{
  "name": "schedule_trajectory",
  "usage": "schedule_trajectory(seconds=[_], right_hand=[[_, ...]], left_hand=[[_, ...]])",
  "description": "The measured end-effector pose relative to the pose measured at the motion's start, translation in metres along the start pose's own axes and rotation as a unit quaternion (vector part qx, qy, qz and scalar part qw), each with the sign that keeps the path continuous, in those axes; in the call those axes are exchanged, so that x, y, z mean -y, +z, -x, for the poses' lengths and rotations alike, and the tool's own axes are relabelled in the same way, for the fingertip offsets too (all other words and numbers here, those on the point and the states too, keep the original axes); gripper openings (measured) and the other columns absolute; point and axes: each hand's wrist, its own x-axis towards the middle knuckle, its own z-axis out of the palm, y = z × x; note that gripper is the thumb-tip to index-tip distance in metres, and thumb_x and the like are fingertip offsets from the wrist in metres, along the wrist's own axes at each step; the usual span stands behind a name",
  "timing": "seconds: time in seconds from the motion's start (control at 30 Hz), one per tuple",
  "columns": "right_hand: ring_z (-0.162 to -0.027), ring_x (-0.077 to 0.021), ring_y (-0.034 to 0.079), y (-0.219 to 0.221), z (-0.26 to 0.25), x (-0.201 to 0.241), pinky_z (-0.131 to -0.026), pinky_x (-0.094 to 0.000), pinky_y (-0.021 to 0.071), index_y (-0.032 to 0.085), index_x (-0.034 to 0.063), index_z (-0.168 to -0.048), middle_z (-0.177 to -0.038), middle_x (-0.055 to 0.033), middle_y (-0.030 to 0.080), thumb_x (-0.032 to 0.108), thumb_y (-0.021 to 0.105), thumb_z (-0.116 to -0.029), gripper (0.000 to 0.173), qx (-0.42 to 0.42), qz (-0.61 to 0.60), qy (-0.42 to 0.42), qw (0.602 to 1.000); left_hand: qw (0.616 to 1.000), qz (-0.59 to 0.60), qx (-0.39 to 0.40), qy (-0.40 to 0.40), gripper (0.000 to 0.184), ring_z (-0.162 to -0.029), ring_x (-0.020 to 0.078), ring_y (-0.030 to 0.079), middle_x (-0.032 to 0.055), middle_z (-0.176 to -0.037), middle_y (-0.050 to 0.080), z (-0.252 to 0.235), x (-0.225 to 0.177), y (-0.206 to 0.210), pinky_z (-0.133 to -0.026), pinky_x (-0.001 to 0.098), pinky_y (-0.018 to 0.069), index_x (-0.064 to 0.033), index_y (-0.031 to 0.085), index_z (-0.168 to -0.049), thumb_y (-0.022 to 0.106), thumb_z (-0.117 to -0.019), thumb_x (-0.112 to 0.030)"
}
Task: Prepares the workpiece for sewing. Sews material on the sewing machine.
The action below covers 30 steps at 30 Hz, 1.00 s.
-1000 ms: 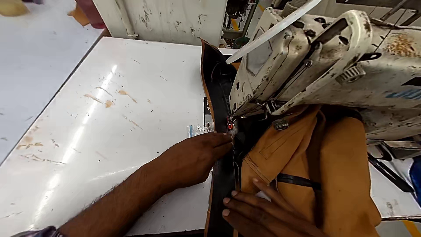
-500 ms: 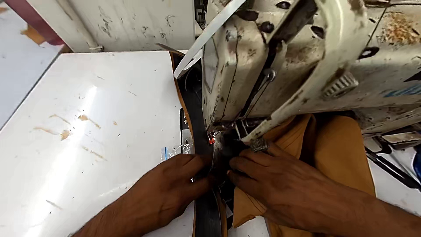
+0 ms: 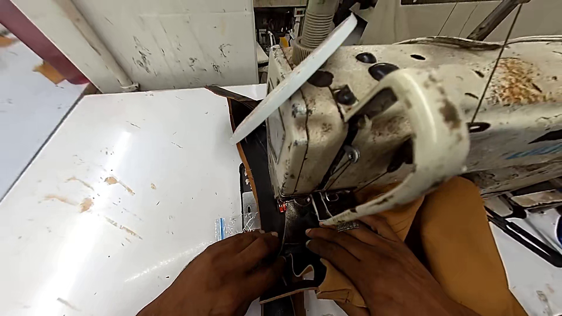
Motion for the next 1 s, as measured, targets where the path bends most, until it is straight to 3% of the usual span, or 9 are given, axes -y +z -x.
schedule_trajectory(seconds=[0.13,0.3,0.4,0.47,0.6,0.73,1.0], right_hand=[[-0.129,-0.0227,0.058,0.001,0.0,0.007,-0.111,-0.0535,0.037,0.06,0.0258,-0.138,-0.134,0.002,0.065,0.04,0.049,-0.0963,0.046,0.044,0.049,-0.025,0.998],[-0.127,-0.0251,0.059,0.002,-0.001,0.015,-0.112,-0.0542,0.0362,0.06,0.0207,-0.138,-0.132,-0.0028,0.066,0.036,0.046,-0.0998,0.044,0.044,0.102,-0.033,0.993],[-0.127,-0.0247,0.06,0.004,-0.001,0.016,-0.112,-0.055,0.0359,0.06,0.021,-0.138,-0.133,-0.0029,0.066,0.035,0.043,-0.1004,0.044,0.039,0.097,-0.028,0.994],[-0.126,-0.0245,0.06,0.005,-0.001,0.016,-0.113,-0.0549,0.0349,0.06,0.0207,-0.139,-0.133,-0.0033,0.066,0.036,0.044,-0.0999,0.044,0.039,0.096,-0.027,0.994],[-0.125,-0.0234,0.061,0.008,-0.001,0.016,-0.114,-0.0533,0.0352,0.063,0.0189,-0.135,-0.131,-0.0032,0.067,0.033,0.049,-0.0979,0.042,0.022,0.095,-0.024,0.995],[-0.126,-0.0228,0.061,0.012,0.001,0.017,-0.113,-0.0508,0.0368,0.064,0.0179,-0.133,-0.131,-0.0016,0.068,0.023,0.046,-0.0997,0.038,-0.001,0.092,-0.017,0.996],[-0.128,-0.0227,0.059,0.014,0.002,0.014,-0.113,-0.0511,0.0366,0.065,0.0177,-0.131,-0.131,0.0003,0.069,0.021,0.045,-0.1007,0.036,-0.014,0.084,-0.032,0.996]], left_hand=[[1.0,-0.003,-0.003,-0.005,0.023,-0.114,0.0194,0.067,0.01,-0.121,0.068,0.0,0.0,0.001,-0.093,0.0284,0.0568,-0.0154,0.069,-0.115,0.05,-0.1031,-0.009],[1.0,-0.001,-0.003,-0.014,0.024,-0.113,0.0182,0.066,0.0099,-0.124,0.066,0.0,-0.001,0.001,-0.09,0.0274,0.057,-0.0157,0.065,-0.119,0.048,-0.1037,-0.011],[0.997,0.01,-0.012,-0.08,0.022,-0.113,0.0145,0.068,0.0087,-0.127,0.067,-0.005,-0.007,0.001,-0.085,0.0251,0.0583,-0.0124,0.06,-0.122,0.044,-0.1094,-0.021],[0.992,0.003,-0.024,-0.126,0.024,-0.108,0.0105,0.069,0.0046,-0.123,0.07,-0.007,-0.01,0.005,-0.082,0.0221,0.0575,-0.0133,0.064,-0.117,0.045,-0.1096,-0.026],[0.993,0.0,-0.036,-0.116,0.022,-0.109,0.0098,0.069,0.0008,-0.118,0.074,-0.007,-0.01,0.011,-0.09,0.0226,0.0562,-0.0161,0.074,-0.111,0.055,-0.1063,-0.025],[0.994,0.015,-0.038,-0.097,0.02,-0.113,0.0115,0.069,0.0017,-0.118,0.074,-0.005,-0.009,0.01,-0.096,0.0241,0.0556,-0.0152,0.075,-0.113,0.059,-0.1044,-0.022],[0.996,0.0,-0.035,-0.087,0.018,-0.114,0.0146,0.069,0.0039,-0.117,0.075,-0.004,-0.01,0.01,-0.099,0.0266,0.0553,-0.0129,0.076,-0.111,0.06,-0.1033,-0.018]])
